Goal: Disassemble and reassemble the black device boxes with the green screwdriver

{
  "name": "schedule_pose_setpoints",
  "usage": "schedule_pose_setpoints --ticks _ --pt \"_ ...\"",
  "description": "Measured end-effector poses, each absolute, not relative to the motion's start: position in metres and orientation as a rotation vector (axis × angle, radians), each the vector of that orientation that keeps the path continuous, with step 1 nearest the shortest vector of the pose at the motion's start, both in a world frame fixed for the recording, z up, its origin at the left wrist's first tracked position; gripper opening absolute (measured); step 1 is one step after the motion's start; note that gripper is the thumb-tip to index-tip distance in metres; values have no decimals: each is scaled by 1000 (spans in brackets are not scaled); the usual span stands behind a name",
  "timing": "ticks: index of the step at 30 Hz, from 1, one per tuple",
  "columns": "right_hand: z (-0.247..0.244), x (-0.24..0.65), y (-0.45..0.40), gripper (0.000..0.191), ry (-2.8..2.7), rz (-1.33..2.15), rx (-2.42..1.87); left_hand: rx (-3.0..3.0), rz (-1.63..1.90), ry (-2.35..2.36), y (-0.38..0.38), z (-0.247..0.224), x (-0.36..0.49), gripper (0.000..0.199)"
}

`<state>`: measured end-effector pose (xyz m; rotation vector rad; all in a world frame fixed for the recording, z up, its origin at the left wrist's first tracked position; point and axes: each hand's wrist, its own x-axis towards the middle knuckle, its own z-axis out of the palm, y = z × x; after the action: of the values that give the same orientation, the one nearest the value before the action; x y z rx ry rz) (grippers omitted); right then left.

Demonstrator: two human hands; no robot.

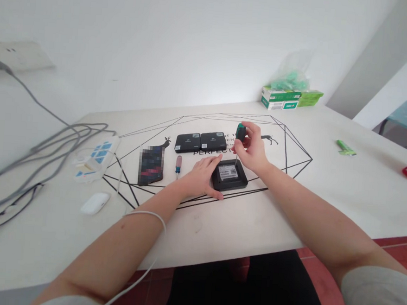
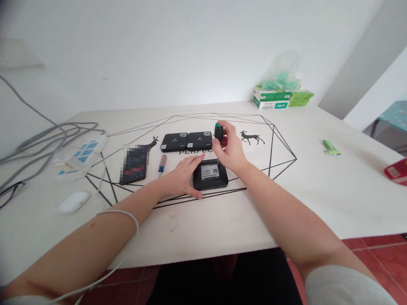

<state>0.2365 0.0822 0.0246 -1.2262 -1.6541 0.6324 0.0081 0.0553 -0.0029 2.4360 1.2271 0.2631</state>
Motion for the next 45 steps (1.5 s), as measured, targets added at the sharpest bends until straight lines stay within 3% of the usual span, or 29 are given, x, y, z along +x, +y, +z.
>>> schedule_pose_setpoints --ticks 6,13,22,36,45 --pt "24 239 80 65 -1618 535 -1245 2433 265 1233 52 -4 11 138" --pt "12 245 88 51 -1773 292 -1022 2466 290 1223 53 -5 11 133" --pt "-11 244 112 48 -1753 10 -740 2482 370 1162 58 -14 7 133" --pt "17 238 101 21 -1648 -113 -656 2473 322 1192 55 -8 8 131" --pt "17 242 95 32 -1664 22 -666 2457 313 1198 53 -6 8 130"
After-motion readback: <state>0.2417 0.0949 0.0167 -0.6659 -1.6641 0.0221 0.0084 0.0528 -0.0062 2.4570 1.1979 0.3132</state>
